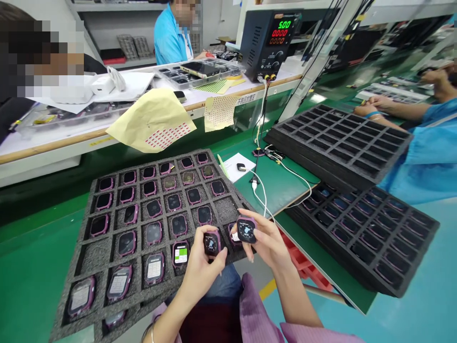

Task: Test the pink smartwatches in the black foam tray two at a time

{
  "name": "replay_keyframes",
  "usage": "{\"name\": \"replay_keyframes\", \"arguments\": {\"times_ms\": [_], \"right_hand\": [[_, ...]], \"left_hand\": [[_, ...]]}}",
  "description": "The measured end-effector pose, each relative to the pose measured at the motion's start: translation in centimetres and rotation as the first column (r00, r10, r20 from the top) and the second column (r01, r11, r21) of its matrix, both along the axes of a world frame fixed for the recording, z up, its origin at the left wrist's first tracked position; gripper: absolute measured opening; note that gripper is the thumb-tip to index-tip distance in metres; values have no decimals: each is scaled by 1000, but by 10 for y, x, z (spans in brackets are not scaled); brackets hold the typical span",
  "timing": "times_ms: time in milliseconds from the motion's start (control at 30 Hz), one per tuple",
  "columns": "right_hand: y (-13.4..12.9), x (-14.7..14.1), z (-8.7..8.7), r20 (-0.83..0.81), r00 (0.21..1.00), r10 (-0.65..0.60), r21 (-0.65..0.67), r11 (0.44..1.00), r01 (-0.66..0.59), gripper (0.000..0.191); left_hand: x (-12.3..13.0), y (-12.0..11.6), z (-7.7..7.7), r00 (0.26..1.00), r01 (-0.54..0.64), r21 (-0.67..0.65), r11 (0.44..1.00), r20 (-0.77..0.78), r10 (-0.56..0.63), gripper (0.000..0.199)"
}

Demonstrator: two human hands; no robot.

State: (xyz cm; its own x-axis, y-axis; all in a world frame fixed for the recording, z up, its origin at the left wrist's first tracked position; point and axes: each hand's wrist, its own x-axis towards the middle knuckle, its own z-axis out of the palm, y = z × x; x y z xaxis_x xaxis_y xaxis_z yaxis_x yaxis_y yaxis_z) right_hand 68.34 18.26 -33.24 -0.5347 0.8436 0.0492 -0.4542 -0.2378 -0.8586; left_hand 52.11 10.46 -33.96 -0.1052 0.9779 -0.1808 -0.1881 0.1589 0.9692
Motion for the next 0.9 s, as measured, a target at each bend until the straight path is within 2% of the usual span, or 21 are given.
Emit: {"name": "replay_keyframes", "arguments": {"times_ms": [100,233,433,767,900], "right_hand": [[-2,1,5,47,998,44,-32,999,-42,37],[-6,3,8,116,992,41,-21,999,-39,39],[-12,5,7,200,980,-10,54,999,-1,52],[-15,5,7,179,982,-62,94,994,46,50],[-17,2,7,226,970,-90,119,991,64,47]], "left_hand": [[-2,0,1,991,8,44,999,132,-14,46],[-5,0,2,979,28,72,997,201,-42,46],[-6,-1,1,984,49,62,997,169,-59,43],[-6,-2,1,988,72,81,994,132,-82,36],[-5,-2,3,989,73,82,994,123,-82,35]]}}
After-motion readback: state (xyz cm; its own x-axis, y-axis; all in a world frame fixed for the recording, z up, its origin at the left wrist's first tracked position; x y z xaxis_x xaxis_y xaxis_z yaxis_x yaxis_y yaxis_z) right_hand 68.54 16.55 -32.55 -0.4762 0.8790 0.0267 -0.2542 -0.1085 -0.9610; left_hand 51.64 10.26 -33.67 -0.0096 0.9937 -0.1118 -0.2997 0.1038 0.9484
